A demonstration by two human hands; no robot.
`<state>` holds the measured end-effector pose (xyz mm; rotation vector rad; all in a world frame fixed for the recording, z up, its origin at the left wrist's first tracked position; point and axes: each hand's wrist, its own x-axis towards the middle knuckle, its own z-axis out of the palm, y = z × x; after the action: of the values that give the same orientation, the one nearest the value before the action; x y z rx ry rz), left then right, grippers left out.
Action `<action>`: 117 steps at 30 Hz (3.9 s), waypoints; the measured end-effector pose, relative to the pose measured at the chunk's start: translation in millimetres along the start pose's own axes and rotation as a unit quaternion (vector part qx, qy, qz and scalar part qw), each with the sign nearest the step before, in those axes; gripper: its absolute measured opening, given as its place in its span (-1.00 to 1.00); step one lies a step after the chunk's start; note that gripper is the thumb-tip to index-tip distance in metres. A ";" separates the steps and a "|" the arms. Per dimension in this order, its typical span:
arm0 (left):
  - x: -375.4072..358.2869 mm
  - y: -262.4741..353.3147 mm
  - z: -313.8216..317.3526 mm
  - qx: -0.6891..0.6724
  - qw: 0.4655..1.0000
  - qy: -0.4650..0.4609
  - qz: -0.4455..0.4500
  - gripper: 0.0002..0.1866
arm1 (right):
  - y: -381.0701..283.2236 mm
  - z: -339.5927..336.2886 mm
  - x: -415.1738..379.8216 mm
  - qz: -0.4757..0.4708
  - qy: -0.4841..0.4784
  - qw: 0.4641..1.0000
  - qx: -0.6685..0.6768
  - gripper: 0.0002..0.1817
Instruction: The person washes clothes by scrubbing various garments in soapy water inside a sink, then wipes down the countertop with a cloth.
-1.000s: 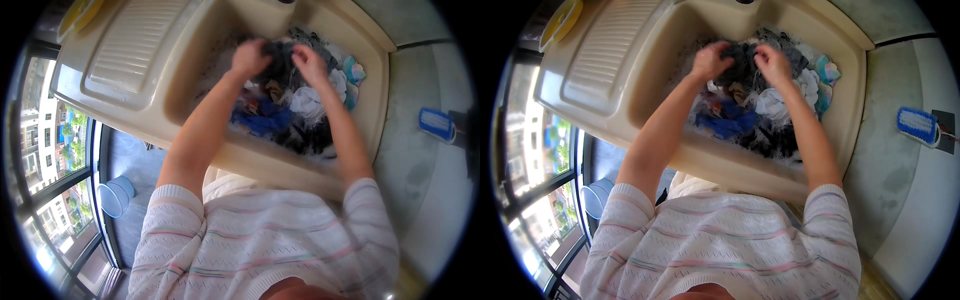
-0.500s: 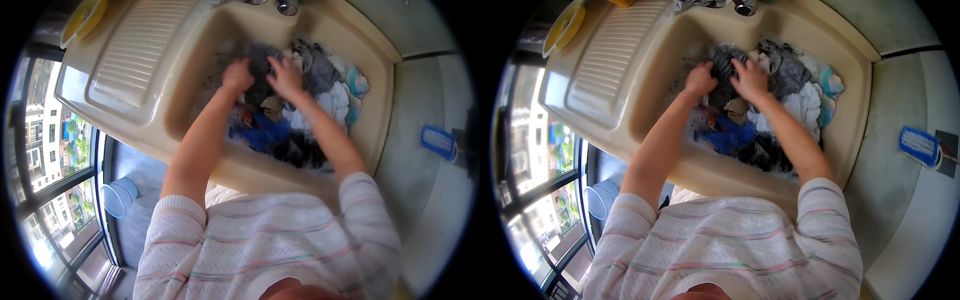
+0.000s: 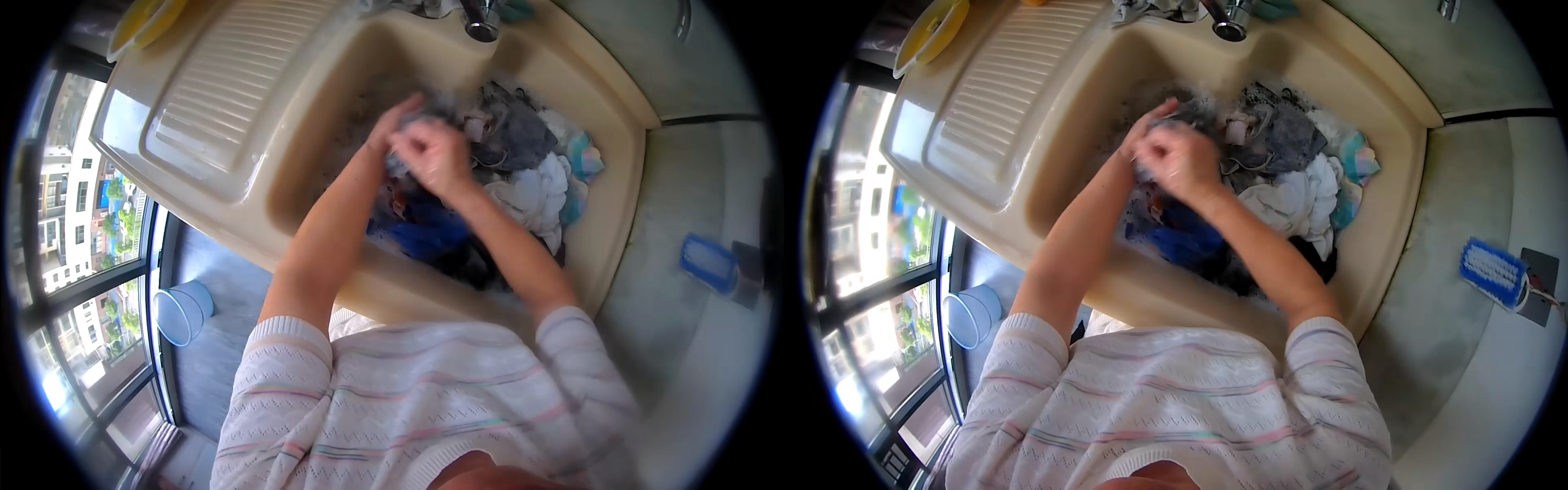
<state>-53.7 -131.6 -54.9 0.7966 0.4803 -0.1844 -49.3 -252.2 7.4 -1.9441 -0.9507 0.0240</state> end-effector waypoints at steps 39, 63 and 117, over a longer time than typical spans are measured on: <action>-131.0 232.3 117.4 0.238 0.852 0.108 0.454 -0.87 | -28.0 -265.7 33.0 0.214 -0.040 0.965 -0.146 -0.69; -99.5 13.5 47.2 0.873 0.488 -0.011 0.008 -0.70 | 41.1 -88.6 -9.3 0.123 -0.127 0.969 -0.172 -0.78; -188.0 182.6 140.8 0.642 0.682 -0.012 0.350 -0.73 | -70.3 -206.3 74.6 0.139 -0.025 0.941 0.309 -0.89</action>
<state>-109.0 -111.1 236.6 2.3139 -0.1122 0.2485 38.6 -339.5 201.6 -1.4727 -0.5917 0.4818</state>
